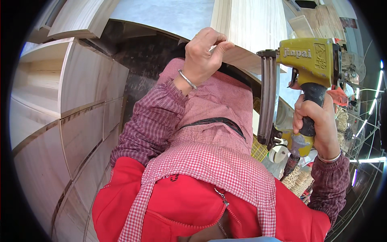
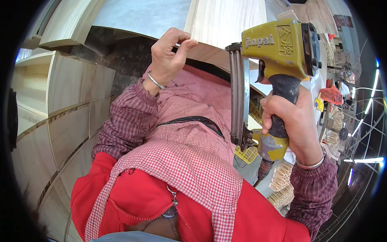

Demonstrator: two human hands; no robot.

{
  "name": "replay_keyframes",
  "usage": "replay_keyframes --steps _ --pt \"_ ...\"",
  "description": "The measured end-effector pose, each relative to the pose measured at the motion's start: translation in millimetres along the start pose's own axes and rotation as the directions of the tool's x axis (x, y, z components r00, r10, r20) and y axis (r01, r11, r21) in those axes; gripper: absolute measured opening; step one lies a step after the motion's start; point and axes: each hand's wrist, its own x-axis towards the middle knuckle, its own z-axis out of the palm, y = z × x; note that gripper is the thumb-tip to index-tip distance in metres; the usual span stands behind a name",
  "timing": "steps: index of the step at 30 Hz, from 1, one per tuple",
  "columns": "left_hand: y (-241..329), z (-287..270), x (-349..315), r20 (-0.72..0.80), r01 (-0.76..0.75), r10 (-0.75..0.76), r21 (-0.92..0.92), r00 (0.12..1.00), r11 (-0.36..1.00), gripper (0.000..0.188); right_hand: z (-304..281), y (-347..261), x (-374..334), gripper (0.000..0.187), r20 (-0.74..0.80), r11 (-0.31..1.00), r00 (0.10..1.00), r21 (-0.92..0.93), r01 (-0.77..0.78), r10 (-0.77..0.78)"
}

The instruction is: Assembling wooden furniture components using wood glue, a pneumatic nail gun, and a hammer.

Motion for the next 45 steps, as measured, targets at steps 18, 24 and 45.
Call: replay_keyframes --steps 18,24,45 --pt "0 6 0 0.001 -0.083 0.083 0.031 0.997 0.996 0.012 -4 4 -2 0.018 -0.03 1.0 1.0 0.016 -0.002 0.002" --pt "-2 5 -3 0.022 -0.032 0.033 -0.039 0.999 0.999 0.012 -6 10 -1 0.008 -0.019 1.0 1.0 0.016 0.008 -0.008" --pt "-10 -6 2 0.232 0.239 -0.19 -0.206 0.954 0.949 0.011 -6 8 -2 0.007 -0.04 1.0 0.999 0.004 0.002 -0.002"
